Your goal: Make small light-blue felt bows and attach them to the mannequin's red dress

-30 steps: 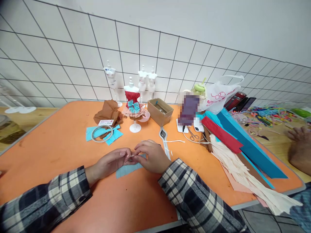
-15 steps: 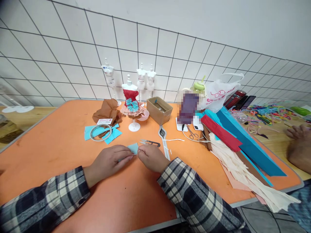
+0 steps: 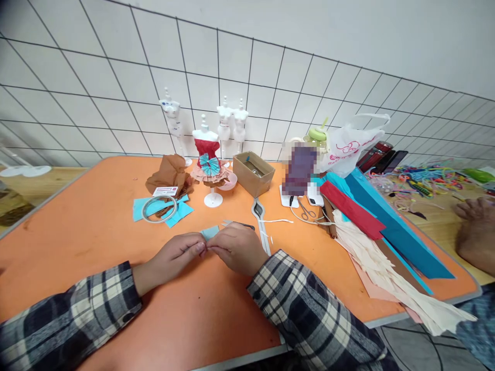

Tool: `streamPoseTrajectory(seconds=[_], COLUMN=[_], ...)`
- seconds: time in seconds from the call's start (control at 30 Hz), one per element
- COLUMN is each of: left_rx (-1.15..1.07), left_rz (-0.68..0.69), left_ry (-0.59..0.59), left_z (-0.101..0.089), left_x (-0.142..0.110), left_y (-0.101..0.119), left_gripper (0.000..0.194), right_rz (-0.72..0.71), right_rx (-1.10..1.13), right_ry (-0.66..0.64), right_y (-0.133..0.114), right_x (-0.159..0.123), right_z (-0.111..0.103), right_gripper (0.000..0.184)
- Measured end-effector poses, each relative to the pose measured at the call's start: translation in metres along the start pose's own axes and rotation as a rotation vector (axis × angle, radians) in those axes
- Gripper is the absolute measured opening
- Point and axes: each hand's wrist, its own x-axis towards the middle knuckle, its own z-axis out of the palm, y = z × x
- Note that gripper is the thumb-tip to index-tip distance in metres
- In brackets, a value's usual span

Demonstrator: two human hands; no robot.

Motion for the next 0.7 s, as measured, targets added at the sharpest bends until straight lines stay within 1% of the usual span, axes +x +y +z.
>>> streamPoseTrajectory(seconds=[0.07,0.13,0.2,0.27,0.3,0.37,0.4,0.47,0.57,0.6,0.63,0.7], left_rx=[0.03,0.116,0.204,0.265,0.285,0.308,0.319,0.336,0.356,0.366,0.376,0.387], left_rz=[-0.039,-0.071,-0.094,-0.089,-0.073,-0.021,0.007,0.052,0.09,0.101,0.116,0.159], left_ry=[0.025,0.053,0.071,0.075,0.075,0.058,0.043,0.015,-0.008,-0.009,-0.009,-0.008], left_z=[0.001,0.001,0.001,-0.001,-0.001,0.0,0.001,0.003,0.003,0.002,0.0,-0.001], left_x=[0.001,0.002,0.002,0.002,0.002,0.001,0.001,0.0,0.001,0.001,0.001,0.001], left_y=[0.002,0.003,0.002,0.001,0.0,-0.002,-0.003,-0.003,-0.001,0.0,0.002,0.005], left_gripper=[0.04,0.039,0.037,0.037,0.037,0.036,0.035,0.033,0.03,0.03,0.029,0.025], right_rz=[0.019,0.068,0.171,0.304,0.363,0.443,0.465,0.487,0.528,0.545,0.552,0.526], right_rx=[-0.063,-0.094,-0.081,-0.065,-0.076,-0.136,-0.175,-0.243,-0.284,-0.29,-0.3,-0.342], right_ry=[-0.007,-0.011,0.022,0.069,0.072,0.017,-0.019,-0.077,-0.1,-0.095,-0.092,-0.11], right_y=[-0.003,-0.004,-0.001,0.008,0.014,0.026,0.031,0.037,0.037,0.036,0.034,0.031], right_x=[0.001,0.001,0.001,0.0,-0.001,-0.004,-0.006,-0.009,-0.01,-0.01,-0.009,-0.008], right_z=[0.0,-0.002,-0.005,-0.011,-0.014,-0.02,-0.022,-0.023,-0.023,-0.023,-0.023,-0.022], right_gripper=[0.019,0.018,0.016,0.015,0.014,0.015,0.016,0.025,0.04,0.039,0.034,0.019])
